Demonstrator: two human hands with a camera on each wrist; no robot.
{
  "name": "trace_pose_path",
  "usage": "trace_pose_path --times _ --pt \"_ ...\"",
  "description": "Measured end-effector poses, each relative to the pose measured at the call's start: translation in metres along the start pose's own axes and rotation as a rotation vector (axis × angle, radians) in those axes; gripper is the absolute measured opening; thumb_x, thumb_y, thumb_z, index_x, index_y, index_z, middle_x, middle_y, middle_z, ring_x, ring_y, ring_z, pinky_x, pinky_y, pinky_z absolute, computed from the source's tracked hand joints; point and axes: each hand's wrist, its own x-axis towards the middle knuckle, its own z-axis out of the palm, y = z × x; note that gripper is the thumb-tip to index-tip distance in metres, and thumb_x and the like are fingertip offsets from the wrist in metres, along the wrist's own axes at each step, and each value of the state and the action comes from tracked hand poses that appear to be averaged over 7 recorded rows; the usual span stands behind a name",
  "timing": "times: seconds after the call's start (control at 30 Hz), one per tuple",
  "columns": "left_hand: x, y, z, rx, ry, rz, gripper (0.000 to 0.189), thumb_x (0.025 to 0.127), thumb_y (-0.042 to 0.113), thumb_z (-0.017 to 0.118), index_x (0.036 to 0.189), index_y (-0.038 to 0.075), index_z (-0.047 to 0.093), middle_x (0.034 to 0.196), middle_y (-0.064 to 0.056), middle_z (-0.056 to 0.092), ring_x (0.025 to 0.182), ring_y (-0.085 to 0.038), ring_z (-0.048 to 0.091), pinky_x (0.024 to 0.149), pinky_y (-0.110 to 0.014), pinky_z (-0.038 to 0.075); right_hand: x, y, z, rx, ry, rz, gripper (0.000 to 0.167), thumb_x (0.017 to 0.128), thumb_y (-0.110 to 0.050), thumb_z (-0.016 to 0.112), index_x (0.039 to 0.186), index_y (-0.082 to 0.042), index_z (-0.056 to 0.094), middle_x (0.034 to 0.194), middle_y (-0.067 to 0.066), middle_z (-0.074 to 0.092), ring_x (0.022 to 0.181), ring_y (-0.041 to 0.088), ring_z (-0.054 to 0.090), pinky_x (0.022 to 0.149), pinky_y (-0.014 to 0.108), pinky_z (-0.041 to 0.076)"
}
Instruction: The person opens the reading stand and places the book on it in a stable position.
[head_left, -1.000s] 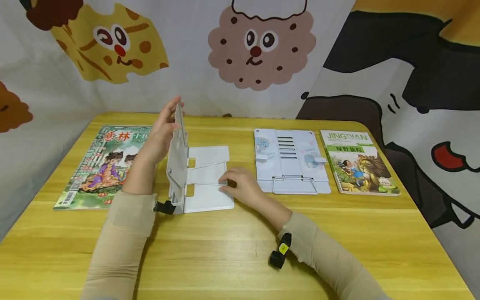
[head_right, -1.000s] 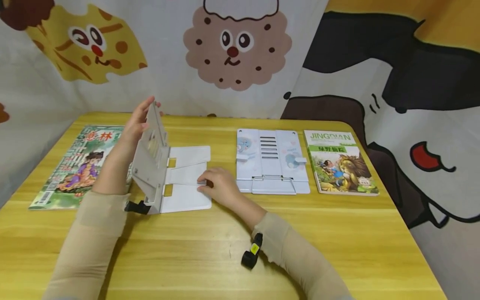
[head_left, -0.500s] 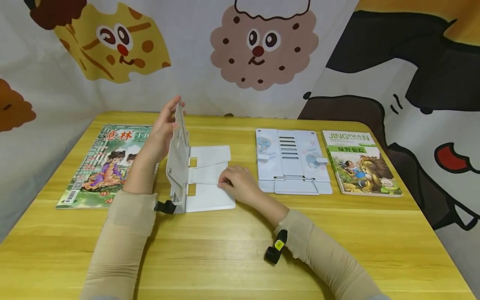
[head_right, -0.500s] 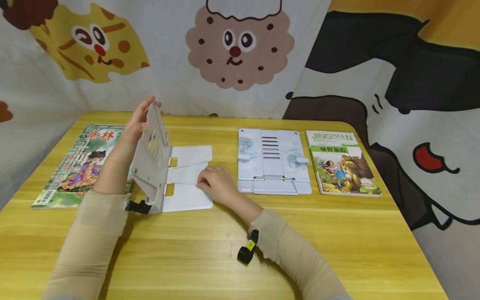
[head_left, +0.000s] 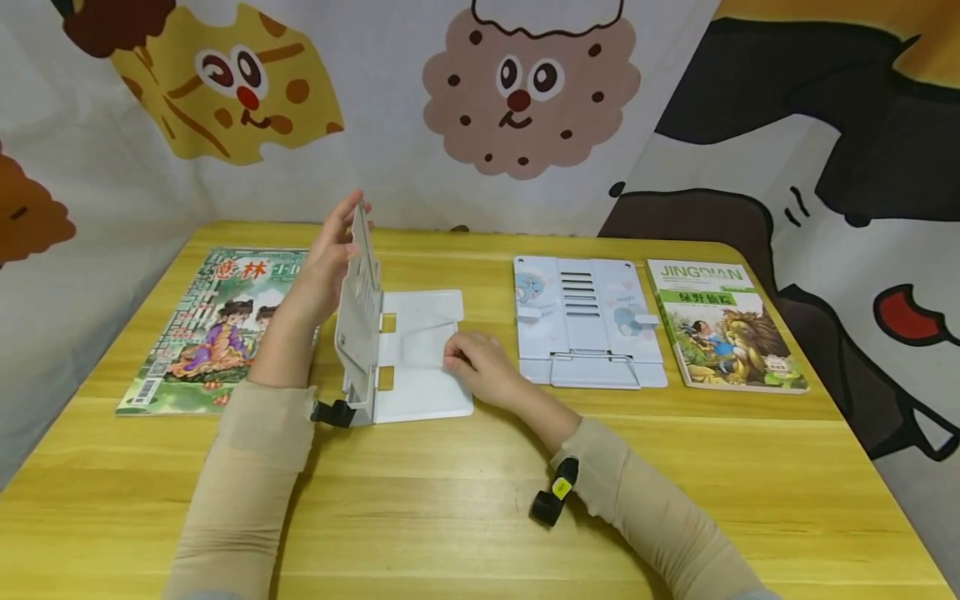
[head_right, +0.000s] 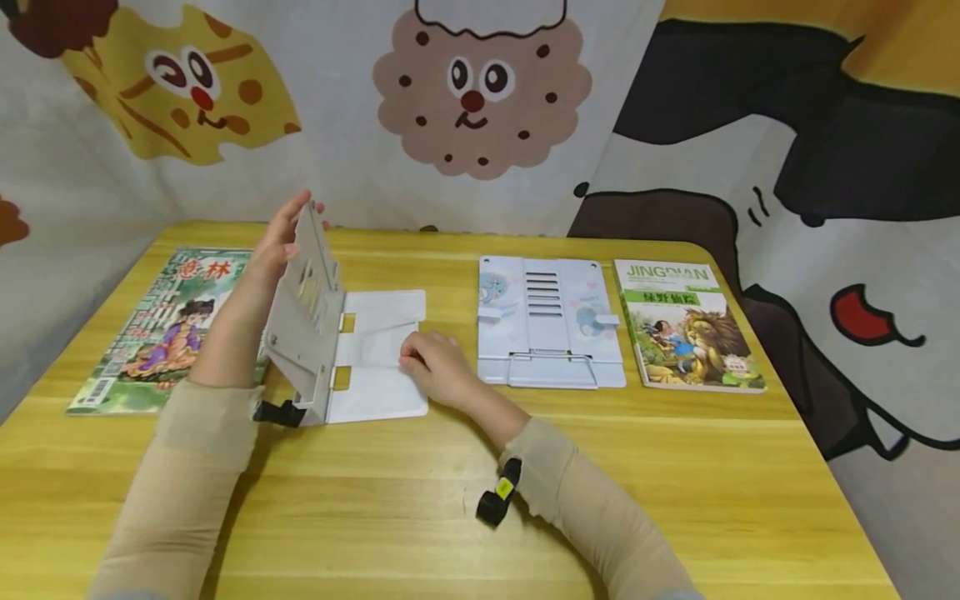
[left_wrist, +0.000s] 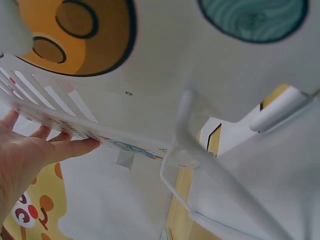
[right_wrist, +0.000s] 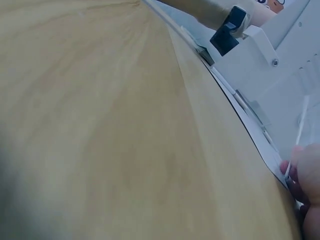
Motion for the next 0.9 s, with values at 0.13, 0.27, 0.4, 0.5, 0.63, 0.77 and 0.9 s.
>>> trace_pose_path --times 0.13,0.27,0.4,0.5,0.63,0.77,0.9 --pt "0.0 0.0 0.0 0.004 0.001 0.005 0.078 0.083 0.018 0.054 0.153 0.011 0.021 0.15 -0.011 0.023 0.135 -0.028 0.019 0.111 -0.047 0.015 0.0 0.004 -0.002 0.122 0.007 -0.016 0.004 0.093 -0.014 0.063 0.09 -0.012 0.061 0.08 -0.004 0.057 0.078 0.013 0.05 0.083 0.033 0.038" --pt "0.0 -0.002 0.001 0.01 -0.004 0.005 0.079 0.083 0.022 0.056 0.153 0.012 0.021 0.151 -0.014 0.021 0.135 -0.029 0.018 0.109 -0.048 0.016 0.0 0.008 -0.004 0.239 -0.023 -0.023 0.006 0.092 -0.011 0.064 0.097 -0.008 0.068 0.089 -0.001 0.064 0.081 0.012 0.054 0.073 0.026 0.047" --pt "0.0 -0.002 0.003 0.027 -0.017 -0.014 0.079 0.082 0.024 0.054 0.153 0.014 0.021 0.153 -0.014 0.018 0.136 -0.027 0.017 0.107 -0.048 0.016 -0.001 0.011 -0.006 0.314 -0.066 -0.029 0.007 0.092 -0.008 0.063 0.098 -0.006 0.068 0.089 0.0 0.063 0.082 0.012 0.055 0.072 0.025 0.048" --pt "0.001 -0.001 0.007 0.04 -0.02 -0.036 0.077 0.082 0.021 0.051 0.153 0.015 0.022 0.153 -0.01 0.018 0.137 -0.026 0.016 0.108 -0.05 0.013 -0.002 0.012 -0.007 0.35 -0.082 -0.045 0.005 0.093 -0.005 0.061 0.096 -0.005 0.066 0.086 0.0 0.063 0.081 0.013 0.056 0.071 0.026 0.048" --pt "0.004 0.0 0.012 0.054 -0.024 -0.073 0.075 0.083 0.017 0.047 0.153 0.015 0.021 0.154 -0.009 0.017 0.137 -0.026 0.016 0.108 -0.053 0.012 -0.002 0.013 -0.008 0.372 -0.089 -0.054 0.005 0.094 -0.003 0.059 0.095 -0.005 0.064 0.085 0.001 0.065 0.081 0.012 0.059 0.07 0.025 0.049" --pt "0.007 0.001 0.019 0.105 -0.028 -0.119 0.074 0.083 0.015 0.047 0.153 0.016 0.022 0.155 -0.01 0.016 0.137 -0.028 0.017 0.108 -0.057 0.013 -0.003 0.014 -0.008 0.381 -0.084 -0.069 0.006 0.094 -0.004 0.059 0.096 -0.003 0.064 0.084 0.004 0.066 0.081 0.015 0.061 0.07 0.025 0.049" --pt "0.009 0.003 0.027 0.208 -0.056 -0.129 0.074 0.084 0.017 0.048 0.153 0.014 0.023 0.156 -0.011 0.017 0.14 -0.029 0.017 0.11 -0.057 0.015 -0.004 0.014 -0.007 0.392 -0.082 -0.086 0.007 0.094 -0.005 0.059 0.097 -0.001 0.064 0.084 0.007 0.066 0.081 0.019 0.061 0.07 0.026 0.049"
